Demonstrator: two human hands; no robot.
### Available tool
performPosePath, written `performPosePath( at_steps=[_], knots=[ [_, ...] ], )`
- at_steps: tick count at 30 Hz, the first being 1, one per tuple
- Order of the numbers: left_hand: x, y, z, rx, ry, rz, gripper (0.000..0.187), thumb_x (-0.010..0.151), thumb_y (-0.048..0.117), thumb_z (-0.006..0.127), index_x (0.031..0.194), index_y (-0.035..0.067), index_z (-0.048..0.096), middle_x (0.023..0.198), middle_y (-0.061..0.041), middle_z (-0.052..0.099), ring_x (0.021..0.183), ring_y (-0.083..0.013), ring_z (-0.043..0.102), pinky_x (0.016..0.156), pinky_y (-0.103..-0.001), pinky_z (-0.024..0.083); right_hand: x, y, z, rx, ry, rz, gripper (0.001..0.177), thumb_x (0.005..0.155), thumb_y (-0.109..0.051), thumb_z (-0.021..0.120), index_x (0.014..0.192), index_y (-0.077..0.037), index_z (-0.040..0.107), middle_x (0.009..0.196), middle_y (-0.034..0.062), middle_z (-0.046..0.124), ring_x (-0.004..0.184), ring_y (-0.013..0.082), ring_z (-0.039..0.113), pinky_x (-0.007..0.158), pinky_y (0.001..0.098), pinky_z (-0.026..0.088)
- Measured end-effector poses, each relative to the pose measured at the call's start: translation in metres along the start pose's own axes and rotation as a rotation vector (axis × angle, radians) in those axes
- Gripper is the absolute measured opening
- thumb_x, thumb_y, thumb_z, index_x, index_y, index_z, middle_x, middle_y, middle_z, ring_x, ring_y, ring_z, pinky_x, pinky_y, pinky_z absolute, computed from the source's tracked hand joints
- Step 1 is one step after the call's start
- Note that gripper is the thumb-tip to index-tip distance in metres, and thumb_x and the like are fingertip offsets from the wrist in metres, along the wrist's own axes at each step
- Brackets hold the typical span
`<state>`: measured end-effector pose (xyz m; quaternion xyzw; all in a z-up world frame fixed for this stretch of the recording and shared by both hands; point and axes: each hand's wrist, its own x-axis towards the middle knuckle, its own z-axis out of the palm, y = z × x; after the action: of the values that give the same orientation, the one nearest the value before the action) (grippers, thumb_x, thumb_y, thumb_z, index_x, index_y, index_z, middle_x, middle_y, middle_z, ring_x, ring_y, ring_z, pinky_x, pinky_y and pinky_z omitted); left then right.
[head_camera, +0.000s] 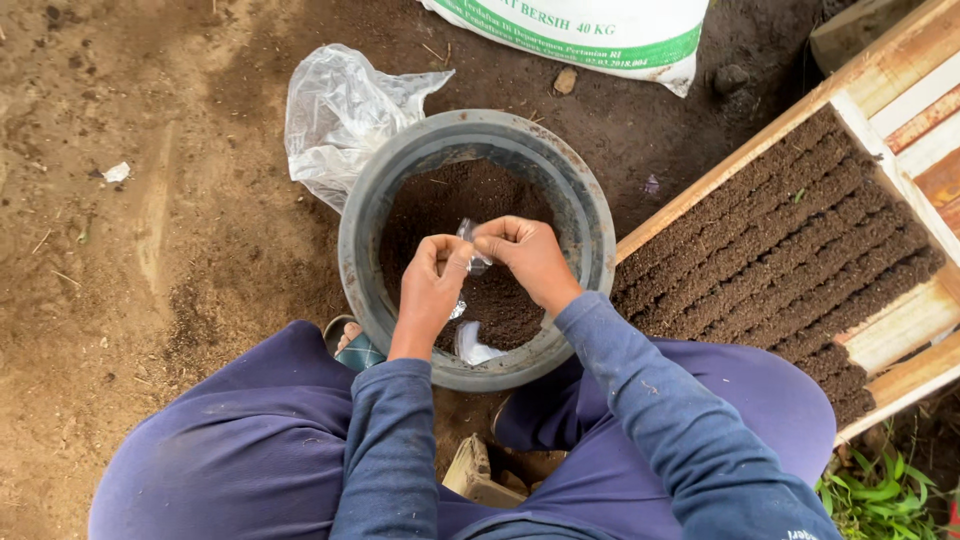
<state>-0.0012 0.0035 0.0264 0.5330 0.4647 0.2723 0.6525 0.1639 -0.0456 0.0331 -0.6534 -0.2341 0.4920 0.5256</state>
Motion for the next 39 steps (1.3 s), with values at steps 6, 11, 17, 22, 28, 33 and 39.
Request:
performPosePath(
  at_steps=[6, 11, 17, 22, 28, 33, 39],
  knots=[
    [0.002, -0.01, 0.0, 0.175, 0.028, 0.015, 0.044, 0.112, 0.036, 0.051, 0.084, 0.006, 0.068, 0.07, -0.011, 0.065, 0.066, -0.0179, 0.061, 0.063, -0.037, 0.054, -0.014, -0.008, 0.014, -0.03, -0.085, -0.038, 0.035, 0.094, -0.014, 0.077, 0.126, -0.003, 0.066, 0.082, 0.0131, 0.073, 0.073, 0.0132, 0.071, 0.069, 0.0275, 0.067],
    [0.0, 0.005, 0.001, 0.173, 0.03, 0.02, 0.033, 0.111, 0.033, 0.053, 0.098, 0.008, 0.071, 0.082, -0.016, 0.07, 0.075, -0.0246, 0.069, 0.071, -0.04, 0.058, -0.003, 0.002, -0.002, -0.146, -0.111, -0.087, 0.02, 0.092, -0.019, 0.082, 0.094, -0.002, 0.071, 0.079, 0.0103, 0.063, 0.075, 0.0127, 0.069, 0.068, 0.0287, 0.067],
    [-0.009, 0.037, -0.003, 0.268, -0.036, 0.316, 0.014, 0.102, 0.015, 0.058, 0.11, 0.007, 0.066, 0.148, -0.019, 0.048, 0.135, -0.0463, 0.052, 0.103, -0.052, 0.056, -0.017, -0.028, -0.006, -0.663, -0.286, -0.306, 0.014, 0.088, -0.01, 0.081, 0.079, -0.007, 0.07, 0.11, 0.0113, 0.058, 0.116, 0.0322, 0.061, 0.095, 0.0445, 0.058],
    [0.008, -0.013, -0.011, 0.707, -0.169, 0.209, 0.023, 0.096, 0.023, 0.064, 0.085, 0.006, 0.075, 0.124, -0.007, 0.071, 0.125, -0.0327, 0.059, 0.093, -0.048, 0.06, -0.016, -0.046, 0.011, -1.032, -0.469, -0.497, 0.013, 0.079, -0.01, 0.086, 0.076, -0.014, 0.074, 0.109, 0.0059, 0.063, 0.131, 0.0294, 0.054, 0.107, 0.0441, 0.052],
    [0.006, -0.029, -0.018, 0.714, -0.083, -0.02, 0.021, 0.096, 0.0, 0.062, 0.105, 0.009, 0.078, 0.106, -0.01, 0.075, 0.098, -0.0298, 0.076, 0.078, -0.044, 0.067, 0.092, 0.01, -0.038, -1.01, -0.271, -0.37, 0.046, 0.098, -0.036, 0.067, 0.136, -0.009, 0.064, 0.139, 0.0278, 0.06, 0.134, 0.0478, 0.055, 0.113, 0.0599, 0.046],
    [0.001, 0.018, -0.015, 0.522, -0.038, -0.002, 0.027, 0.1, -0.004, 0.052, 0.091, 0.01, 0.073, 0.111, -0.009, 0.073, 0.103, -0.0367, 0.073, 0.075, -0.053, 0.065, 0.129, 0.114, -0.029, -1.219, -0.127, -0.019, 0.056, 0.098, -0.051, 0.058, 0.131, -0.006, 0.065, 0.127, 0.0233, 0.067, 0.124, 0.0396, 0.064, 0.109, 0.051, 0.051],
    [0.006, 0.008, -0.006, 0.61, -0.093, -0.075, 0.027, 0.099, 0.0, 0.051, 0.096, 0.011, 0.076, 0.102, -0.012, 0.075, 0.097, -0.0367, 0.075, 0.072, -0.052, 0.066, 0.106, 0.197, -0.019, -0.903, -0.157, 0.096, 0.057, 0.086, -0.055, 0.07, 0.127, -0.016, 0.071, 0.123, 0.0166, 0.07, 0.119, 0.0391, 0.066, 0.103, 0.049, 0.056]
  ],
)
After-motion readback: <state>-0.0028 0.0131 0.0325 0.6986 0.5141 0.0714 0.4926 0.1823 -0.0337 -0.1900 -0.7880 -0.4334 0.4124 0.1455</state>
